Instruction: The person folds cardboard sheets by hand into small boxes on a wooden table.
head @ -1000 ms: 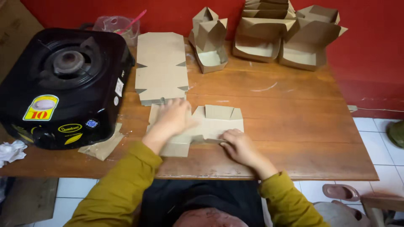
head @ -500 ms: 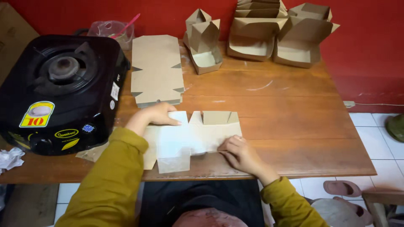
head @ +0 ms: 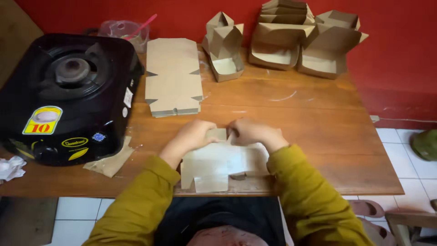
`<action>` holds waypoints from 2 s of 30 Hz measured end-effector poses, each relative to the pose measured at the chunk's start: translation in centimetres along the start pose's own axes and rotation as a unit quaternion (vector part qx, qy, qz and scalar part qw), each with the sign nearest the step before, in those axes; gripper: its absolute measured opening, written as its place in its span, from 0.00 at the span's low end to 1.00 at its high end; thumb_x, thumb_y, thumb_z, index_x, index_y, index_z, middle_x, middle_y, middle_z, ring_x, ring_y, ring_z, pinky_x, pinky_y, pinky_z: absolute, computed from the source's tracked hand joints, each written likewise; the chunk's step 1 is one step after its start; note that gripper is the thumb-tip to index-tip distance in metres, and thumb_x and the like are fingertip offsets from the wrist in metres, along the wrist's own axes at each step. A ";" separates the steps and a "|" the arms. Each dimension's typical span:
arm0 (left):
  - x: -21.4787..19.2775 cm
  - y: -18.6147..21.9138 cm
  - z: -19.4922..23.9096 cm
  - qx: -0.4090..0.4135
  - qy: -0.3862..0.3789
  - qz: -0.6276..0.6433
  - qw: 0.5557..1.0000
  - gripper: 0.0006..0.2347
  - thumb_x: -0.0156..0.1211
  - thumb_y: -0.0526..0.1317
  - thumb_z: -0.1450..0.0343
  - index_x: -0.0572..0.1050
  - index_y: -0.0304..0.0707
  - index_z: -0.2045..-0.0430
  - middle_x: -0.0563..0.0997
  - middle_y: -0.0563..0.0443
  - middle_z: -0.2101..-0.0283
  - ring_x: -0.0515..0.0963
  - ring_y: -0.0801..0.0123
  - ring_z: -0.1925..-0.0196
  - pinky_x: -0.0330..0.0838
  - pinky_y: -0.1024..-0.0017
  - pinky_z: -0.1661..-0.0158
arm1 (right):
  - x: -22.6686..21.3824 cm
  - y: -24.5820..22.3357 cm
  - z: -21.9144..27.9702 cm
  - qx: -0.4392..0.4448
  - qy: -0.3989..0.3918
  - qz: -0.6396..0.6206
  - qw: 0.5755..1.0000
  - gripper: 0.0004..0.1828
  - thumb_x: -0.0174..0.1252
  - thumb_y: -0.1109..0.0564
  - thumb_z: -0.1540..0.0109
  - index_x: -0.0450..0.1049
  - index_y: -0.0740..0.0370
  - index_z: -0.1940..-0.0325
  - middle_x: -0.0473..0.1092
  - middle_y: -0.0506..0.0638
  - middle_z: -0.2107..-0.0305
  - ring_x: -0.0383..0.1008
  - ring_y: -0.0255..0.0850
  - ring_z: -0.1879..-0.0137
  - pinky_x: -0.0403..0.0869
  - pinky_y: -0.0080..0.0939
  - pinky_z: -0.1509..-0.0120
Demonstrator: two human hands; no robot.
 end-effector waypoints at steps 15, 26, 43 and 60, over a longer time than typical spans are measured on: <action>2.1 -2.5 -1.7 -0.020 -0.004 0.041 0.999 0.15 0.65 0.47 0.34 0.79 0.45 0.56 0.83 0.38 0.54 0.80 0.44 0.46 0.74 0.50 0.46 | 4.4 -0.8 -0.7 -0.040 0.214 0.185 0.958 0.07 0.57 0.45 0.45 0.77 0.42 0.76 0.75 0.44 0.77 0.77 0.42 0.59 0.69 0.50 0.53; 1.8 -2.0 -1.8 -0.013 -0.039 0.036 0.999 0.14 0.65 0.47 0.36 0.81 0.46 0.59 0.83 0.37 0.56 0.81 0.43 0.47 0.74 0.50 0.47 | 6.8 -4.8 5.1 -0.091 0.320 0.213 0.919 0.15 0.56 0.55 0.48 0.78 0.64 0.61 0.74 0.56 0.65 0.71 0.51 0.41 0.54 0.75 0.30; 2.6 -3.2 -2.8 0.021 -0.031 -0.078 0.996 0.18 0.68 0.48 0.35 0.76 0.46 0.53 0.84 0.44 0.56 0.82 0.48 0.48 0.71 0.52 0.45 | 2.2 -1.7 -2.1 0.030 0.068 0.100 0.992 0.36 0.64 0.43 0.46 0.64 0.58 0.38 0.69 0.59 0.44 0.71 0.57 0.37 0.68 0.68 0.38; 6.8 -2.4 -2.0 0.223 0.245 -0.196 0.923 0.02 0.58 0.40 0.33 0.77 0.49 0.71 0.79 0.59 0.72 0.80 0.67 0.63 0.65 0.65 0.56 | 5.9 -3.2 -0.8 -0.138 0.325 0.237 0.905 0.07 0.56 0.56 0.41 0.76 0.55 0.73 0.74 0.51 0.79 0.78 0.46 0.69 0.73 0.42 0.67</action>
Point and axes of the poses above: each hand's wrist, its own z-axis away from the middle knuckle, its own x-axis out of the palm, y = z × x, the point moved 6 cm from there along -z, towards the middle knuckle
